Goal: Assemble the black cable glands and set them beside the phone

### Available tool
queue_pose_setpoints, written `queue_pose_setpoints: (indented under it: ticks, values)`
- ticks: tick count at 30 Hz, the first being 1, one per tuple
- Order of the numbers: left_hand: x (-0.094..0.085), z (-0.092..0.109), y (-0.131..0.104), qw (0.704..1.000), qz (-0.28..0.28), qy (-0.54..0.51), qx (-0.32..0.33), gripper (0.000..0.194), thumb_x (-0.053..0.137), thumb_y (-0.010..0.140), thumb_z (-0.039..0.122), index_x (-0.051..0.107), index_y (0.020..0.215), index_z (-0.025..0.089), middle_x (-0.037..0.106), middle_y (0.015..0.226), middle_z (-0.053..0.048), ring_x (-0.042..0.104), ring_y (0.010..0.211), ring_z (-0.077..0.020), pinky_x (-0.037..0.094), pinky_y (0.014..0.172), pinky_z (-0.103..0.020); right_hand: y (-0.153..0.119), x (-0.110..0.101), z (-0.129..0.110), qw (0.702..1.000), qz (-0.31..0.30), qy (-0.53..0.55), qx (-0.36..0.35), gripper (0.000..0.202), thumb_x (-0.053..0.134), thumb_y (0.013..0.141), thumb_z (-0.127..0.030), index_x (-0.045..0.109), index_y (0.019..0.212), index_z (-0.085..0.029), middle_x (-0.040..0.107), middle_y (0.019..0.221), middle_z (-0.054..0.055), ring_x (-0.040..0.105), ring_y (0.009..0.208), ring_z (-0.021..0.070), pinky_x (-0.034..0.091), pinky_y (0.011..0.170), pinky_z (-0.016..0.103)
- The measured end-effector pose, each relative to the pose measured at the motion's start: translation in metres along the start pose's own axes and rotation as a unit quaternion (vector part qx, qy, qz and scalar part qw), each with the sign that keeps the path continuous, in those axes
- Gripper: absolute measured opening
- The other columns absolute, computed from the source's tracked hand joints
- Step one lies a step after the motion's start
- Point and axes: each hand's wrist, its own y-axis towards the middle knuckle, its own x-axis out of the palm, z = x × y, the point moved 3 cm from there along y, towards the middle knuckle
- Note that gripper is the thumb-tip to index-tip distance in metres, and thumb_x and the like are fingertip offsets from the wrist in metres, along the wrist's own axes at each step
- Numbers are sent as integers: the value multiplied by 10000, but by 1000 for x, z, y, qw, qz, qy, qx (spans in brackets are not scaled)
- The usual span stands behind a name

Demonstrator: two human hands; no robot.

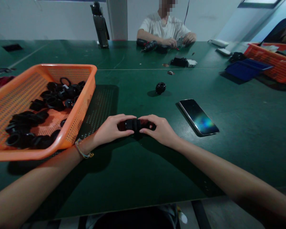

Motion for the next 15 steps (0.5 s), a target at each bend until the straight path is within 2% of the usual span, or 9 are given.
queue_pose_setpoints:
  ticks: [15]
  values:
    - [0,0,0,1000,-1,-1,9,448,627,752,366,596,1146,155,660,994,-59,610,838,-168,470,800,-282,1,1,0,1000,-6,-2,5,278,671,750,-186,632,1025,-171,680,923,47,581,762,137,473,649,285]
